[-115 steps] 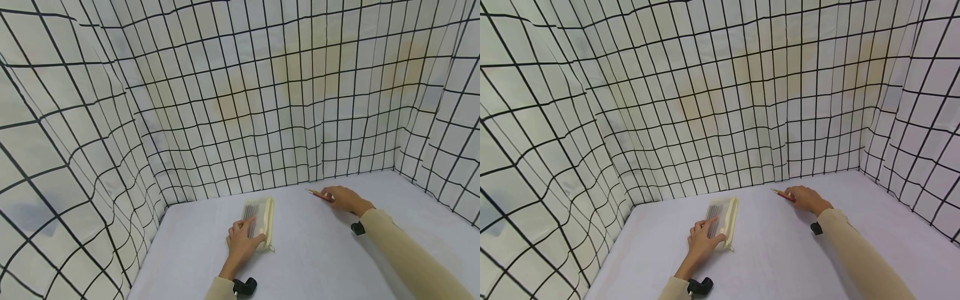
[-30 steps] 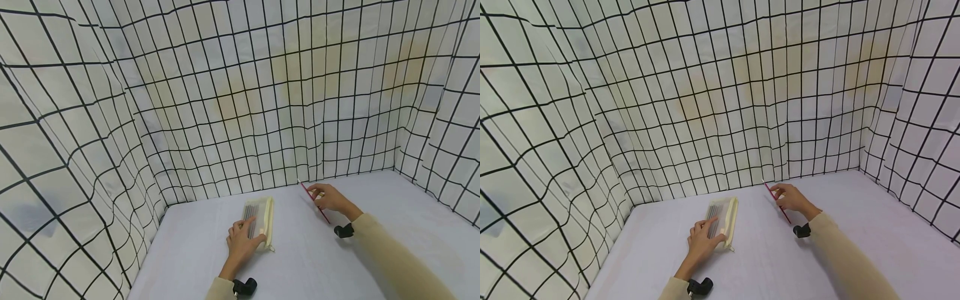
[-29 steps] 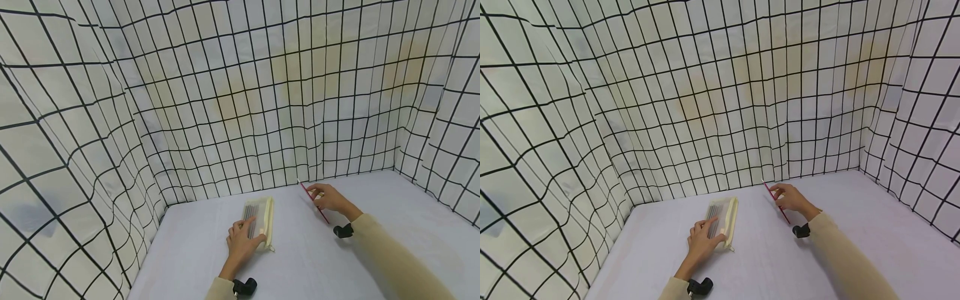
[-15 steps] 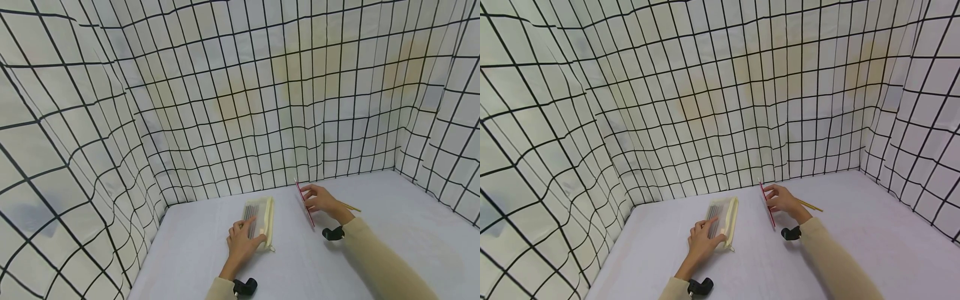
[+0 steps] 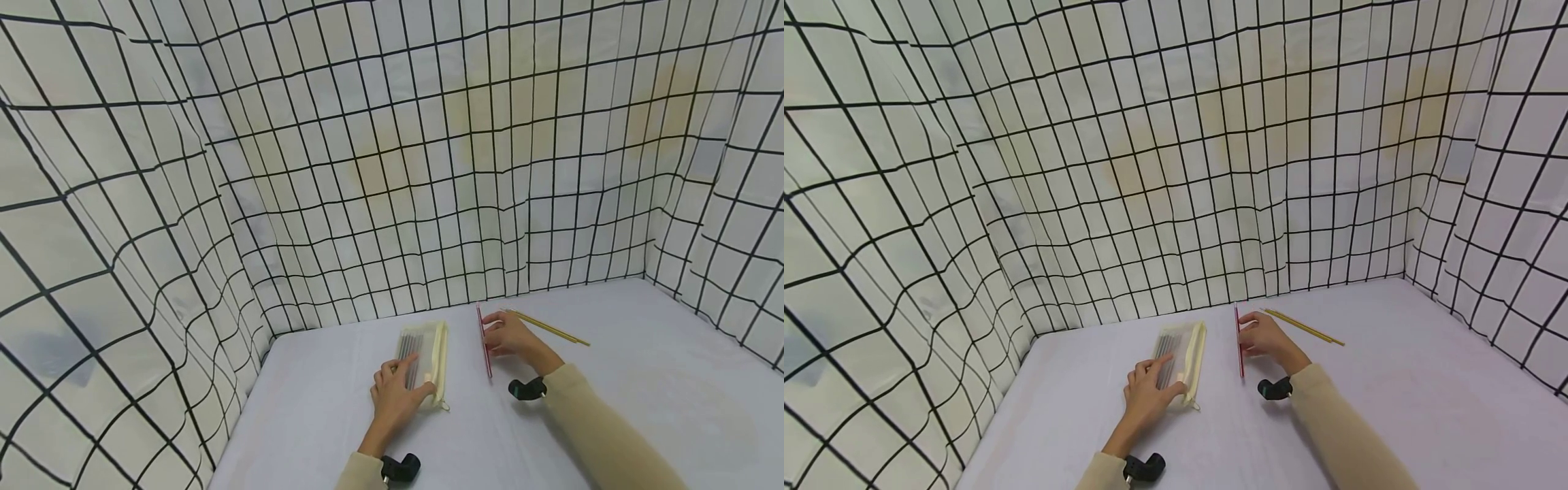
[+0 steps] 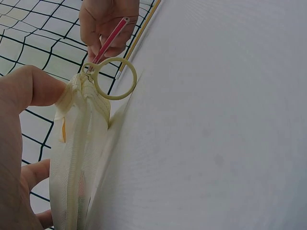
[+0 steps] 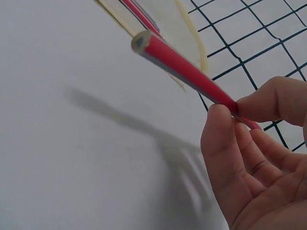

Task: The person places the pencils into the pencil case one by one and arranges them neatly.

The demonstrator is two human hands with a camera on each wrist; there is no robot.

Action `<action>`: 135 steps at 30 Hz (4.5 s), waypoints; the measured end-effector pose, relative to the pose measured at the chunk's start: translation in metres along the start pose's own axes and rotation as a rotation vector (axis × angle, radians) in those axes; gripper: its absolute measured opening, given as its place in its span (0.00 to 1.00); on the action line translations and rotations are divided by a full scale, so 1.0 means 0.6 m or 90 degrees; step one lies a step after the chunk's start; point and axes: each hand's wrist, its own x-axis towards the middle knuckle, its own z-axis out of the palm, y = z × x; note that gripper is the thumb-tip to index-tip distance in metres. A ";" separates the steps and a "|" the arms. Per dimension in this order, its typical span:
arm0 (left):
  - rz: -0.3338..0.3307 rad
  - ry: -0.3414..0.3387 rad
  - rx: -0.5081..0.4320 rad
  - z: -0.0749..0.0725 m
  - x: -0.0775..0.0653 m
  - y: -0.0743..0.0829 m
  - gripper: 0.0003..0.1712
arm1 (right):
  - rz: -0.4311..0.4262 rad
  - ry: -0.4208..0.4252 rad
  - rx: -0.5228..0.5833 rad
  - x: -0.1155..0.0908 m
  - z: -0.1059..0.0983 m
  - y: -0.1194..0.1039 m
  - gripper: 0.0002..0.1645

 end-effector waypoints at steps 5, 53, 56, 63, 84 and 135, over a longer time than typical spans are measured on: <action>-0.002 0.000 0.001 0.000 0.000 -0.001 0.45 | 0.008 -0.020 -0.009 -0.002 0.024 -0.003 0.31; -0.003 0.007 0.021 -0.001 0.003 0.004 0.44 | 0.008 -0.022 0.143 -0.007 0.154 -0.014 0.27; -0.001 0.009 0.021 -0.001 0.003 0.004 0.44 | 0.007 -0.014 0.148 -0.008 0.160 -0.015 0.27; 0.006 0.008 0.019 -0.002 0.003 0.004 0.44 | 0.000 -0.017 0.143 -0.013 0.167 -0.016 0.25; 0.004 0.018 0.012 -0.002 0.001 0.005 0.44 | -0.016 0.007 0.104 -0.015 0.155 -0.023 0.21; 0.001 -0.002 0.005 -0.004 0.001 0.000 0.46 | -0.222 0.017 -0.424 -0.023 -0.085 -0.008 0.23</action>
